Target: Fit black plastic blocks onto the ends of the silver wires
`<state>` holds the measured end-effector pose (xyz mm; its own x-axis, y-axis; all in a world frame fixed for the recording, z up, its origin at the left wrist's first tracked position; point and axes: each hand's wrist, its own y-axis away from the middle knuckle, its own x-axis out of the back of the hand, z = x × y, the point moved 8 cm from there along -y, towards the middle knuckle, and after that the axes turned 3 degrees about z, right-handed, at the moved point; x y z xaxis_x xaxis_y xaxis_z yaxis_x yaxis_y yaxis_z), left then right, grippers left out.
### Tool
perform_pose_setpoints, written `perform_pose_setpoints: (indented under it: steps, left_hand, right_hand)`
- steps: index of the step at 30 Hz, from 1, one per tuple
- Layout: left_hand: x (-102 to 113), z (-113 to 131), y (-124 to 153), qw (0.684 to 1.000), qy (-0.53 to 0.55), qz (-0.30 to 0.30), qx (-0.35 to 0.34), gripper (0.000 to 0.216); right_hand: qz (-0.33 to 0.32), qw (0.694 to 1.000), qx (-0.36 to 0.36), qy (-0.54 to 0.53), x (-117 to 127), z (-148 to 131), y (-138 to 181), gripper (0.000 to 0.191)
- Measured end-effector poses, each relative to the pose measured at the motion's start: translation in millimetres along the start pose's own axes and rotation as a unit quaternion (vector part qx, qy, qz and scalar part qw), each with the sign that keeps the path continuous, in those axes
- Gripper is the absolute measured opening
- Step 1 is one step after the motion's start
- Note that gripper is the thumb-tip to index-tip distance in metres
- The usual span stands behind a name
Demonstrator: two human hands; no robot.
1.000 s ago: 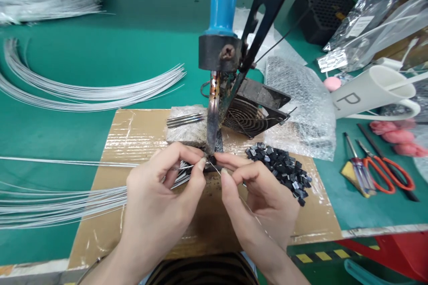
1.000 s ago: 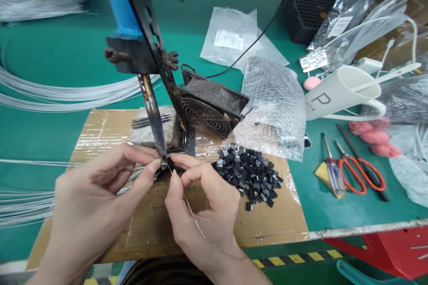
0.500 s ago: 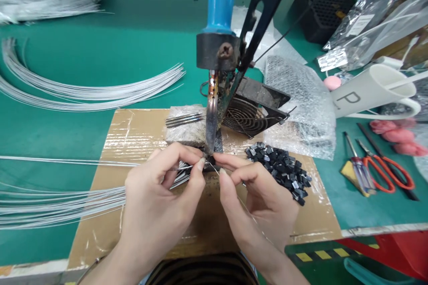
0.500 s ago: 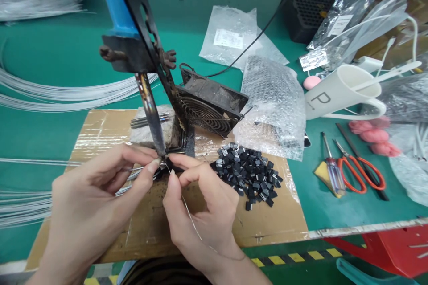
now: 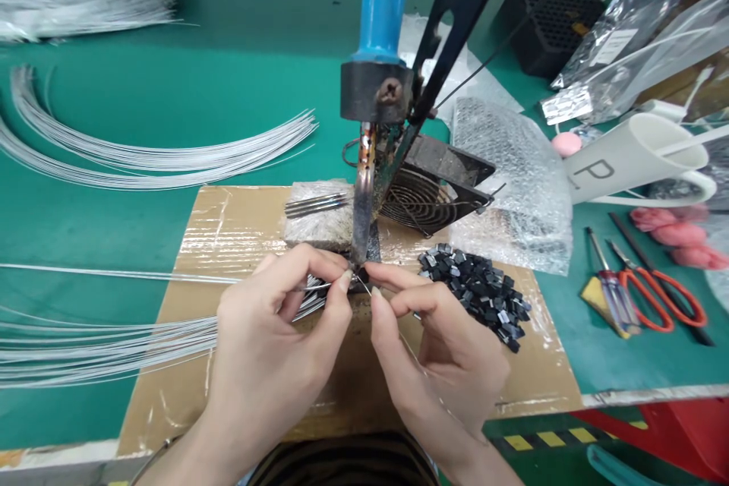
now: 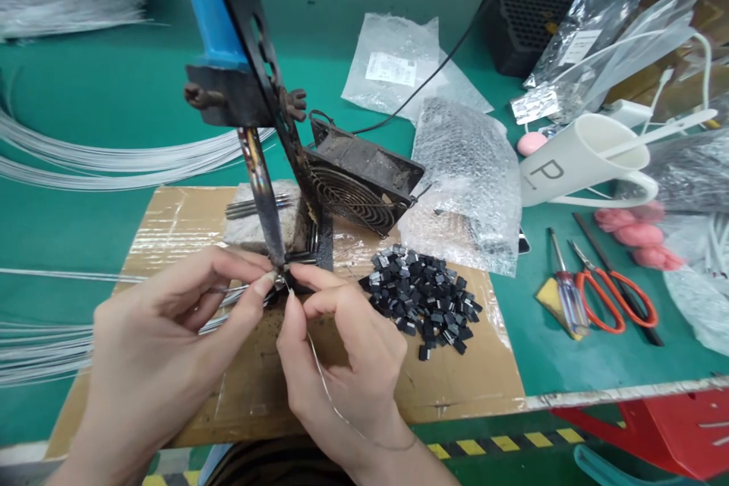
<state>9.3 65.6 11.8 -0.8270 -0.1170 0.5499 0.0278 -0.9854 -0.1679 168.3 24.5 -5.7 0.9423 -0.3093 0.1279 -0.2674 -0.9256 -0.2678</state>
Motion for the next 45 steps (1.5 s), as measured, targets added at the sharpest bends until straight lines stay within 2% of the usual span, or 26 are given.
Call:
perform_pose_setpoints:
  steps: [6, 18, 45]
  left_hand:
    - [1, 0, -1, 1.0, -0.001, 0.006, -0.003, 0.013]
    - [2, 3, -2, 1.0, 0.0, 0.005, -0.01, 0.014]
    - [-1, 0, 0, 1.0, -0.01, -0.006, -0.004, 0.013]
  right_hand:
    - [0.009, 0.999, 0.035, 0.006, 0, -4, -2, 0.024]
    - [0.02, 0.998, 0.058, 0.016, 0, -7, -1, 0.023]
    - [0.034, 0.995, 0.08, 0.042, 1, -13, -2, 0.021]
